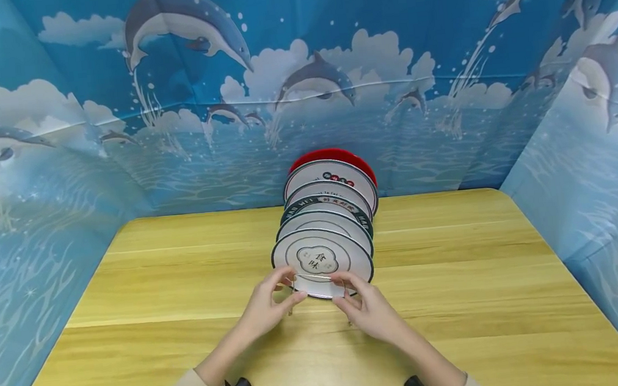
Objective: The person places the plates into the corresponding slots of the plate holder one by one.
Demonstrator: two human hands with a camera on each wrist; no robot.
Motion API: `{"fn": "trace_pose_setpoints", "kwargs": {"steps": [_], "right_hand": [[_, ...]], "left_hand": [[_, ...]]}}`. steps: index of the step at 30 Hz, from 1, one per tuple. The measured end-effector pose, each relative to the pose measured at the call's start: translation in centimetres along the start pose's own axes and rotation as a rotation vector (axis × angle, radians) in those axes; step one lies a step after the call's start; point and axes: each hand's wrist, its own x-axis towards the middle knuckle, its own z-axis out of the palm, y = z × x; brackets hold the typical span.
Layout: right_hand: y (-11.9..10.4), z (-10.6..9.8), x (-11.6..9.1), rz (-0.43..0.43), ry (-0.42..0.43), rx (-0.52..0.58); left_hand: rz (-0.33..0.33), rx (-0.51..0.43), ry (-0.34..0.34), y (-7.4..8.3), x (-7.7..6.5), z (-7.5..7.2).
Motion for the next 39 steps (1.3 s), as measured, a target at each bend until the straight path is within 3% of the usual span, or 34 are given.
{"fn": "trace_pose_setpoints", "kwargs": {"steps": [7,12,20,28,32,39], "right_hand": [[0.8,-1.7,0.4,-0.055,-0.112,-0.033],[0.8,-2.2,0.4,-0.033,-0.137,-0.036],[1.2,-3.6,0.3,-0.004,-0.154,0.015],[1.6,-4.1,0.7,-0.058,-0.196,0.075],[1.8,-4.4,1.0,-0.078,-0.213,0.034],[2.3,-4.7,1.1,-0.019,-0.204,0.012]], "left_hand": [[-0.014,0.044,0.068,0.6,-0.3,1.0],[-0.026,0.039,0.085,0.9,-0.3,1.5],[-0.043,0.083,0.076,1.5,-0.3,2.4],[-0.043,0.150,0.062,1.3,-0.1,2.3],[-0.047,0.138,0.050,1.1,0.0,2.2],[-0.065,0.095,0.036,1.2,0.0,2.1]]}}
